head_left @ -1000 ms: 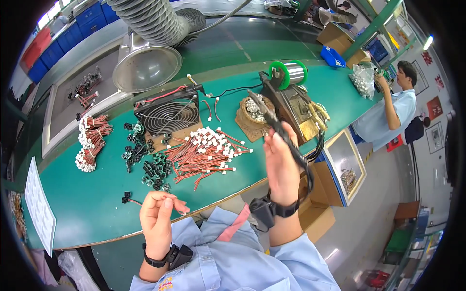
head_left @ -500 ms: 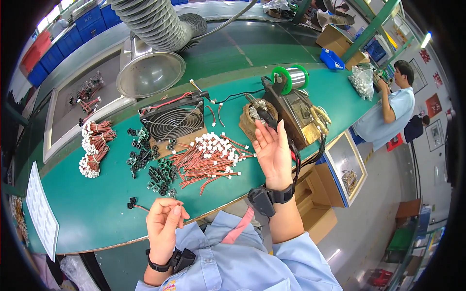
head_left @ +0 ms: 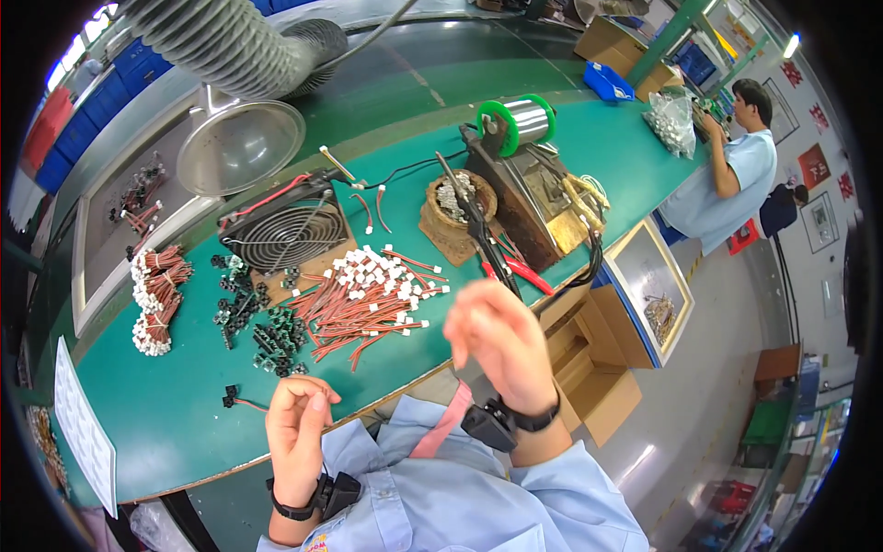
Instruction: Soldering wires onto small electronic PCB components at an assembly workbench.
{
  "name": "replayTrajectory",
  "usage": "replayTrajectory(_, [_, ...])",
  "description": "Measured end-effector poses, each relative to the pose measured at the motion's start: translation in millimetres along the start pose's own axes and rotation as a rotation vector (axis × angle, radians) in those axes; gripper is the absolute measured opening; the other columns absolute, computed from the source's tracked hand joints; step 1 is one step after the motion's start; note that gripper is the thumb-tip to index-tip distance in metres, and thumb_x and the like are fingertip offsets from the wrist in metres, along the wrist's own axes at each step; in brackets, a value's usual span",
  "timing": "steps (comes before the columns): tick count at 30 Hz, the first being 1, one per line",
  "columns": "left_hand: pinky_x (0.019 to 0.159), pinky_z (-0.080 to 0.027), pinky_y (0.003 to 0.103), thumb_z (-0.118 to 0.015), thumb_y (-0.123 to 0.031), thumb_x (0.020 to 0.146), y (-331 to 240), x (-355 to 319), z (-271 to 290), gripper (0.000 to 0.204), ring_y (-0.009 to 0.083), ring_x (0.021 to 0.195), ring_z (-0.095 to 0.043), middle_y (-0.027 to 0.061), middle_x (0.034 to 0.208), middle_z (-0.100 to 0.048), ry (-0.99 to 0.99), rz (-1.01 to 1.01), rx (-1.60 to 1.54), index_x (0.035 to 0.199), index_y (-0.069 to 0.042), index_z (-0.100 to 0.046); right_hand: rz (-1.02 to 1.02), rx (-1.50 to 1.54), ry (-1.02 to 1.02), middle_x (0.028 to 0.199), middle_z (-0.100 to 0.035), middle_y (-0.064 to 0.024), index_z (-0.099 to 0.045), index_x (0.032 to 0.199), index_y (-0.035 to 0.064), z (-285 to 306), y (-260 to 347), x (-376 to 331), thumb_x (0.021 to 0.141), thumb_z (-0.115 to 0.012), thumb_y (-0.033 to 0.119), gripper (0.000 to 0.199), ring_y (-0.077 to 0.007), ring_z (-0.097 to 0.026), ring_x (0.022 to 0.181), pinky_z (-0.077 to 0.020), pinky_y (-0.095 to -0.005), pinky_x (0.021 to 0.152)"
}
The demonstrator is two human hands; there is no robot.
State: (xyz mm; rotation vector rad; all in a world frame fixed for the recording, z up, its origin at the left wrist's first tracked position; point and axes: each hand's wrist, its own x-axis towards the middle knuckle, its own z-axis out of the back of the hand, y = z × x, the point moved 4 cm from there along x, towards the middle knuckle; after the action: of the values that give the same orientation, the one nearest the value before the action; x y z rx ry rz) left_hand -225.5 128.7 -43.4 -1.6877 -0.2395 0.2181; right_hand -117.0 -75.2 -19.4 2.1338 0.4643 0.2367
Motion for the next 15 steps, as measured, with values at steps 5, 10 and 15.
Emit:
replayTrajectory(5, [0.055,-0.038,0.020,-0.049,-0.007,0.091,1,3,-9,0.006,0.0064,0.059,-0.045,0.0090,0.086,-0.055,0.041,0.067,-0.008,0.090,-0.002,-0.047,0.492,-1.048,-0.358,0.086,-0.061,-0.0095,-0.057,0.098,0.0029,58,42,-30,0.084,-0.059,0.007,0.015,-0.0191,-0.059,0.071,-0.0481,-0.0278,0.064])
replayTrajectory(10, [0.055,-0.038,0.019,-0.049,-0.007,0.091,2,5,-21,0.005,0.0065,0.059,-0.044,0.0088,0.085,-0.056,0.098,0.112,-0.027,0.092,-0.002,-0.047,0.537,-1.826,-0.513,0.089,-0.060,-0.0078,-0.060,0.096,0.0044,88,31,-18,0.078,-0.062,0.003,0.018,-0.0230,-0.058,0.072,-0.0463,-0.0304,0.066])
replayTrajectory(15, [0.055,-0.038,0.019,-0.049,-0.007,0.091,3,4,-27,0.005,0.0065,0.060,-0.045,0.0086,0.085,-0.056,0.120,0.127,-0.004,0.093,-0.002,-0.047,0.630,-1.946,-0.470,0.089,-0.059,-0.0074,-0.062,0.096,0.0047,97,24,-18,0.073,-0.065,0.001,0.023,-0.0235,-0.058,0.075,-0.0464,-0.0319,0.062])
